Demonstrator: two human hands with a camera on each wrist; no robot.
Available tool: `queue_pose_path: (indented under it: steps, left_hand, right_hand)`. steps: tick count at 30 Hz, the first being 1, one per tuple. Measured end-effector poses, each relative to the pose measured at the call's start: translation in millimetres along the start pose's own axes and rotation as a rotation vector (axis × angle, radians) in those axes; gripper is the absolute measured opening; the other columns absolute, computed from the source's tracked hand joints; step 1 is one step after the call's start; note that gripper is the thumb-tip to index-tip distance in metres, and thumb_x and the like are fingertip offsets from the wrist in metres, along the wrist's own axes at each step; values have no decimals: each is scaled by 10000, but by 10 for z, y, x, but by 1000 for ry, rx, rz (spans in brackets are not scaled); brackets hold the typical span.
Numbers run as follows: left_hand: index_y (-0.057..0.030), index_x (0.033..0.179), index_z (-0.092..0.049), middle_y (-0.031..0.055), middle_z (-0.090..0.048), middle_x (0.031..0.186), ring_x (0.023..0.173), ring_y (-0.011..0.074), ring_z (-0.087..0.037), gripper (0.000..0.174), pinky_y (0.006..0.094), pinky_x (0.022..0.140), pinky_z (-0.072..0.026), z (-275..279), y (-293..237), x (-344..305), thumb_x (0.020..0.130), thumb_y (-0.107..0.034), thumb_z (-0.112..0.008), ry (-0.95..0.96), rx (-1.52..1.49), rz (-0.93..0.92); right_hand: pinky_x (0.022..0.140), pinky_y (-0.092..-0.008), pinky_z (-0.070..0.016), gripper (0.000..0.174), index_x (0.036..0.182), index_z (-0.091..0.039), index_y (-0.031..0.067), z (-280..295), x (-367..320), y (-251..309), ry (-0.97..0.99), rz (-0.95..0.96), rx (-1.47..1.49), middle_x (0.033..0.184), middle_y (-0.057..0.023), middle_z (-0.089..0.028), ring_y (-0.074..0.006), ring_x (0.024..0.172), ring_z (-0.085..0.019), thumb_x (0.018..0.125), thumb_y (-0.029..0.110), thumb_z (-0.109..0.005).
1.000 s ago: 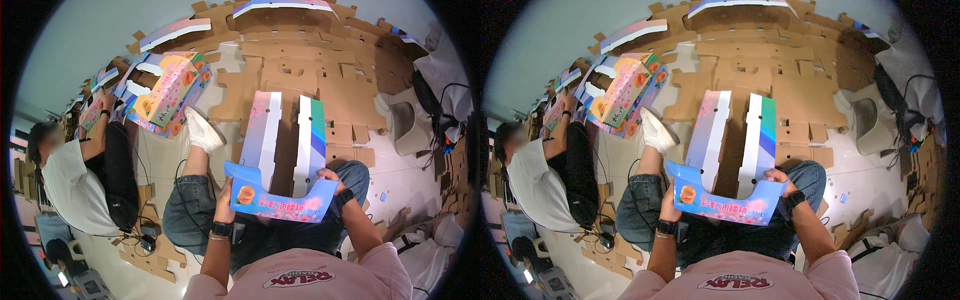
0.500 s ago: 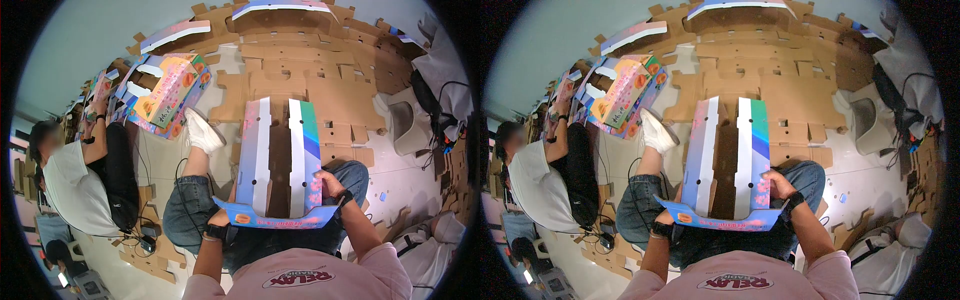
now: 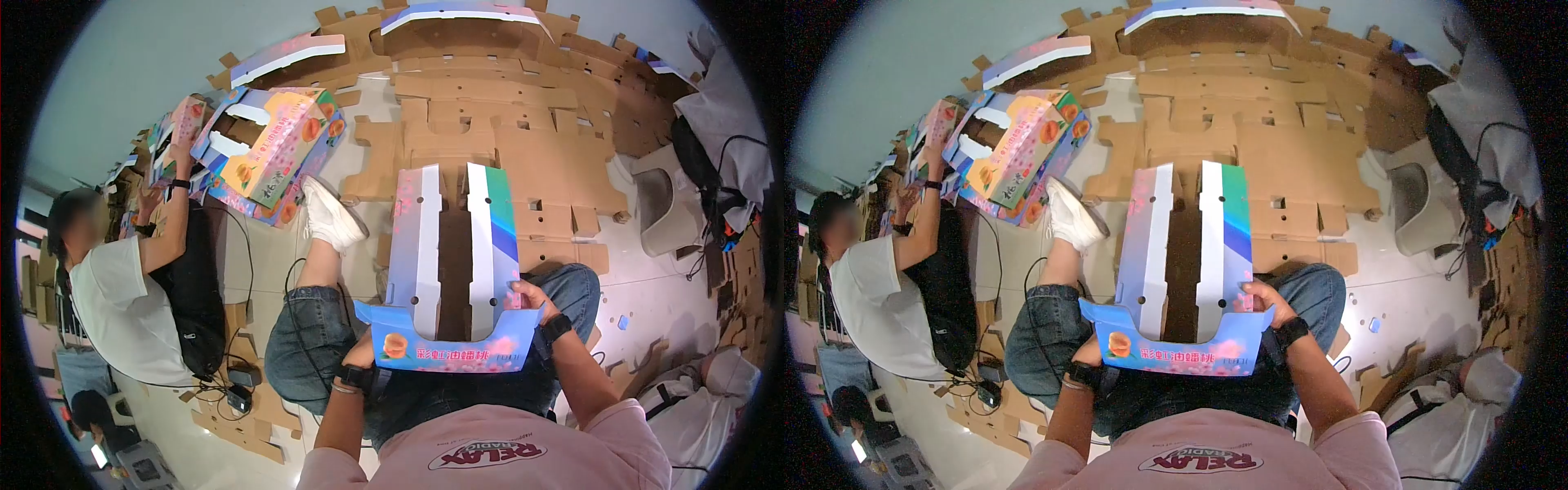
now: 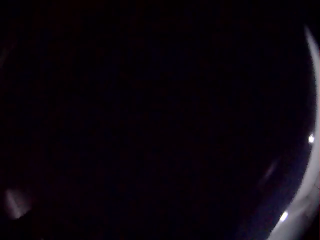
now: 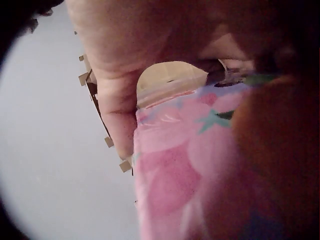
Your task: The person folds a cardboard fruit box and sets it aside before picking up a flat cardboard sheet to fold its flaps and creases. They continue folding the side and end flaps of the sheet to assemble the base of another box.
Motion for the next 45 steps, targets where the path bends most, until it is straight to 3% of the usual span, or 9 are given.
queue_pose_path:
  steps: [6, 10, 16, 18, 19, 23, 32, 36, 45]
  left_hand:
    - [-58, 1118, -605, 23, -633, 1028, 944, 126, -598, 249, 301, 841, -510, 67, 174, 60, 921, -211, -606, 93, 124, -13]
    - [-9, 1334, -441, 75, -579, 1188, 1071, 164, -574, 531, 329, 912, -491, -34, 289, 43, 897, -236, -641, -28, -344, -11]
    - [-23, 1480, -223, 119, -513, 1296, 1155, 208, -539, 857, 350, 967, -462, -223, -87, 149, 781, -153, -703, -114, -382, -164]
    - [-17, 1469, -254, 130, -520, 1287, 1155, 223, -539, 884, 357, 973, -456, -251, -161, 203, 726, -112, -723, -118, -439, -205]
    - [-13, 1463, -271, 137, -521, 1285, 1155, 235, -538, 905, 363, 977, -450, -302, -291, 178, 681, -81, -722, -106, -421, -231]
    - [2, 1442, -312, 144, -527, 1274, 1154, 252, -532, 931, 375, 995, -426, -391, -392, 189, 611, -39, -729, -162, -403, -228]
    - [-15, 1451, -305, 134, -533, 1269, 1166, 248, -527, 963, 378, 998, -426, -319, -321, 223, 597, -36, -749, -120, -406, -242]
    - [-16, 1455, -297, 136, -542, 1260, 1152, 248, -538, 965, 374, 990, -432, -305, -322, 232, 600, -32, -745, -106, -406, -224]
    - [0, 1459, -286, 175, -559, 1217, 1106, 266, -561, 969, 381, 966, -438, -237, -229, 252, 611, -90, -745, -153, -336, -211]
  right_hand:
    - [732, -309, -514, 413, 1170, -533, 49, -58, -75, -34, 28, 99, 10, 869, -24, -589, -154, 794, -592, 857, 277, -677]
    - [735, -294, -507, 495, 1272, -489, 45, -292, -247, -8, 37, 151, -51, 940, -32, -601, -146, 813, -589, 865, 270, -660]
    - [863, -296, -483, 777, 1474, -261, 61, -416, -465, 2, -50, 220, -623, 1262, -87, -544, -170, 1045, -561, 816, 94, -674]
    - [1020, -311, -382, 983, 1516, -141, 58, -453, -518, 49, -41, 416, -959, 1424, -117, -410, -212, 1253, -433, 734, 34, -736]
    - [1127, -317, -226, 1159, 1525, -41, 47, -506, -552, 97, 77, 399, -926, 1530, -146, -252, -229, 1397, -249, 663, 81, -815]
    - [1164, -331, -123, 1303, 1509, 43, 10, -658, -700, 129, 22, 375, -1069, 1558, -212, -155, -224, 1449, -124, 620, 221, -885]
    - [1157, -442, -192, 1297, 1512, -32, 25, -861, -773, 67, -173, 655, -1657, 1528, -325, -10, -484, 1410, -137, 582, 313, -889]
    - [1143, -452, -226, 1007, 1475, -326, 122, -1034, -813, 132, -55, 742, -2009, 1537, -297, -64, -494, 1400, -164, 625, 245, -853]
    - [1104, -399, -295, 670, 1386, -432, 55, -761, -822, 74, -411, 877, -1358, 1434, -246, -359, -385, 1325, -374, 794, 159, -728]
Point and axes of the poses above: each hand's wrist, its own x-axis towards the middle knuckle, its own z-axis out of the back of the hand, y = z × x, the point moved 1 cm from there along x, towards the middle knuckle
